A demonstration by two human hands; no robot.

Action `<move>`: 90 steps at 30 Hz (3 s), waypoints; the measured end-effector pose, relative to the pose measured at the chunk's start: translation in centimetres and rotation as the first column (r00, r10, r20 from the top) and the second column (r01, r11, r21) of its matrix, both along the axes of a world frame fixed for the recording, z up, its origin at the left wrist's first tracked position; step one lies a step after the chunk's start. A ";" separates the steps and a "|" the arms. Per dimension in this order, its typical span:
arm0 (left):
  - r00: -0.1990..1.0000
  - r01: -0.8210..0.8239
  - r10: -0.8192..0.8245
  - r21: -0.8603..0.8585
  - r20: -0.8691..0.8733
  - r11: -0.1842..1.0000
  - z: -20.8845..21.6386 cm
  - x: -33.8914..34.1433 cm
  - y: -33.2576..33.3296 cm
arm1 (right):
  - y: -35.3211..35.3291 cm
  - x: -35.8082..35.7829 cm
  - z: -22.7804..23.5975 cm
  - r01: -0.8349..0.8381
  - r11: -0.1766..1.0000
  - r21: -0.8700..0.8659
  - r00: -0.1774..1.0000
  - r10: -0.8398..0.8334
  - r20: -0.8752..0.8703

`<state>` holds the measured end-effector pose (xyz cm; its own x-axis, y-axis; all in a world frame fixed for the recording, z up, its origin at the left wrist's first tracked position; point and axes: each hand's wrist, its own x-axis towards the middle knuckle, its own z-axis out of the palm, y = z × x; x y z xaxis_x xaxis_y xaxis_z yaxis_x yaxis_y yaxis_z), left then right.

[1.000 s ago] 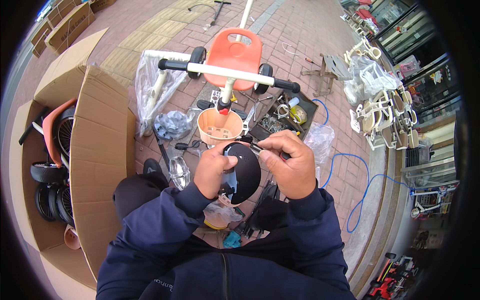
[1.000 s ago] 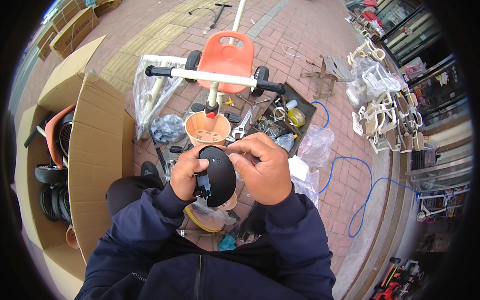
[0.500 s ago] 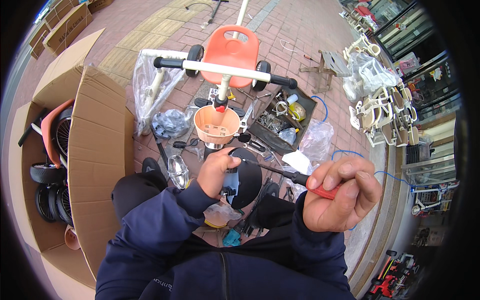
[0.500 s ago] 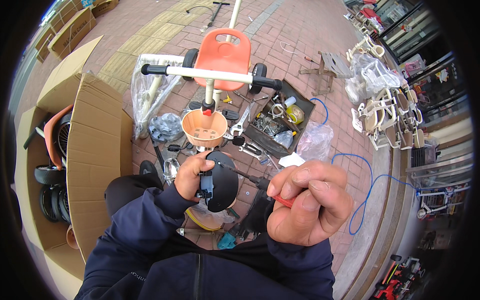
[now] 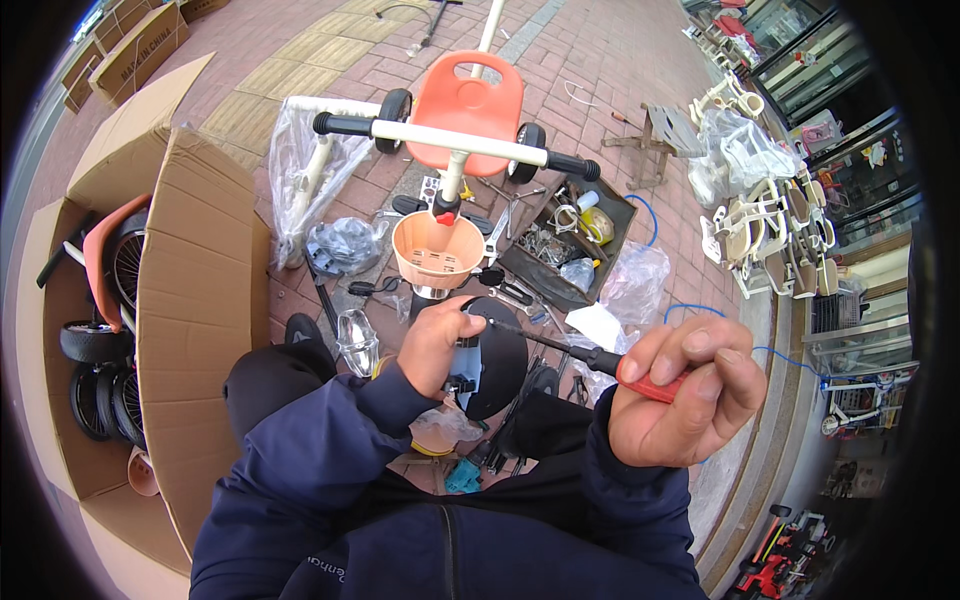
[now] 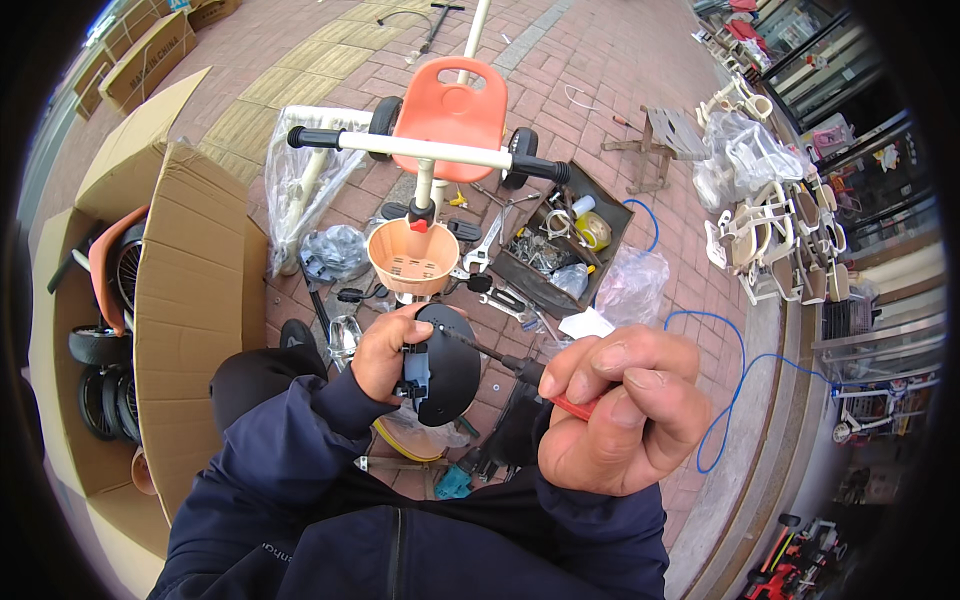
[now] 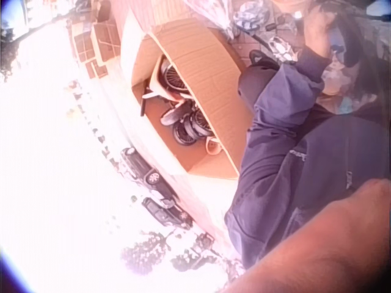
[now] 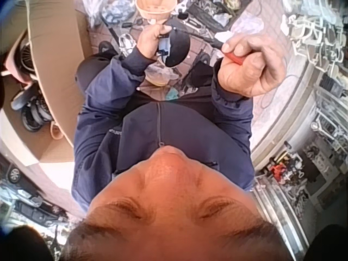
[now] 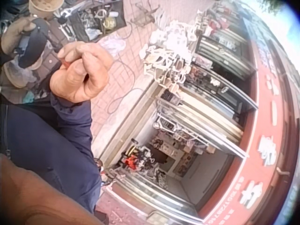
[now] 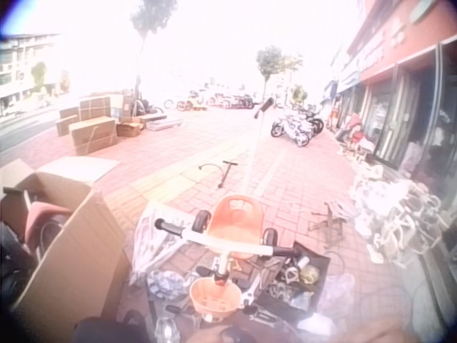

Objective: The person assembles a child's tricycle on a sidewalk. They insert batteries into a bell, attach the bell to the handlebar, and tighten the mounting screw with a screwdriver.

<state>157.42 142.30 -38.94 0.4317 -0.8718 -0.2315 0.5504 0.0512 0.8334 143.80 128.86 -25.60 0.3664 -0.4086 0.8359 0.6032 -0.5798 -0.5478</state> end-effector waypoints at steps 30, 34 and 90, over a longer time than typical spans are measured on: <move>0.994 -0.079 0.075 0.044 0.080 0.996 0.8 -0.4 -0.3 | 0.4 0.5 -0.5 0.203 0.976 -0.073 0.971 -0.210 -0.113; 0.946 -0.316 0.313 0.018 0.081 0.949 1.0 0.9 -0.1 | -0.1 0.2 0.7 0.240 0.936 -0.257 0.843 -0.332 -0.424; 0.359 -0.557 0.518 -0.267 0.776 0.786 3.3 10.4 3.1 | -0.1 4.5 -4.6 0.062 0.916 0.397 0.830 0.173 -0.530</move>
